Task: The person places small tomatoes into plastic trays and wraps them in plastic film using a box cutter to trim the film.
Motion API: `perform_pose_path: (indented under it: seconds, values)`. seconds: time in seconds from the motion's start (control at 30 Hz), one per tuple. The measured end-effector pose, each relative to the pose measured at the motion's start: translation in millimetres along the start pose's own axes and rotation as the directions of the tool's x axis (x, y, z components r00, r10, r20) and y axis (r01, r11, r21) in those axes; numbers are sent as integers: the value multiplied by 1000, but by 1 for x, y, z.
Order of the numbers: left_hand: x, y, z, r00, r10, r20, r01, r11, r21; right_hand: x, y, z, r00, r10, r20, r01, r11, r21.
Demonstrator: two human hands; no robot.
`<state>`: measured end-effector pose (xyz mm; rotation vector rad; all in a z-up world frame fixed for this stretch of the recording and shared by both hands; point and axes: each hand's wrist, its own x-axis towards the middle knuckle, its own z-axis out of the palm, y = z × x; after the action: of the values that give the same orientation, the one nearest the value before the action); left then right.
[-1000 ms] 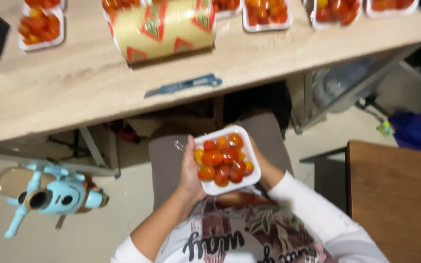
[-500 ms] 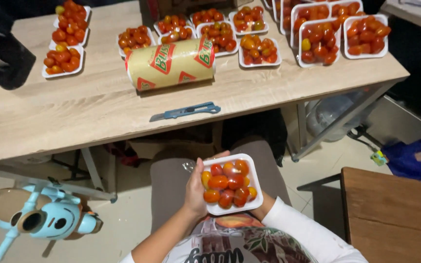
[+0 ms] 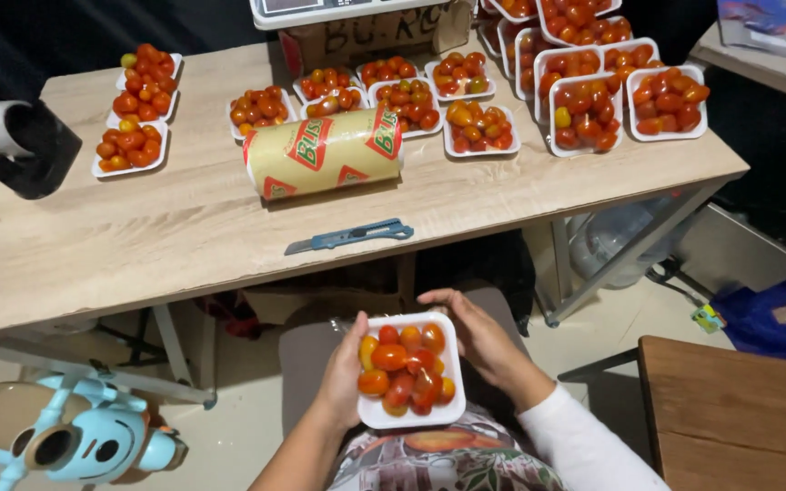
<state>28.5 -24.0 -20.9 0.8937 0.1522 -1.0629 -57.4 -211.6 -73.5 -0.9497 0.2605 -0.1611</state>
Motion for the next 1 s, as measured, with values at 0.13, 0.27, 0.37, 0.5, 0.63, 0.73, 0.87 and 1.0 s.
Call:
perform_pose_path:
  seconds: [0.13,0.27,0.37,0.5,0.63,0.73,0.87,1.0]
  values:
    - [16,-12,-11,997,-73,22,73,997,-21,-17,-32,24,976,191,100,-153,941,-303]
    - [18,9,-6,928,-264,262,262,964,43,-6,-27,9,969,245,-42,-248,952,-179]
    - [29,18,-6,954,-106,279,129,990,-63,13,-10,-25,975,153,-164,-166,984,-67]
    - [35,32,9,958,215,191,-150,940,-306,14,-30,-14,979,-128,-158,127,992,-15]
    - [37,18,41,900,372,225,-316,916,-248,26,-48,18,959,-275,-70,280,957,75]
    - [54,18,54,861,459,221,-383,869,-313,40,-44,39,943,-328,-60,333,930,156]
    - [52,34,69,889,458,19,-433,852,-294,49,-9,39,934,-342,-101,348,937,43]
    - [41,65,75,868,490,-77,-470,763,-443,52,-7,23,924,-378,-63,351,900,-257]
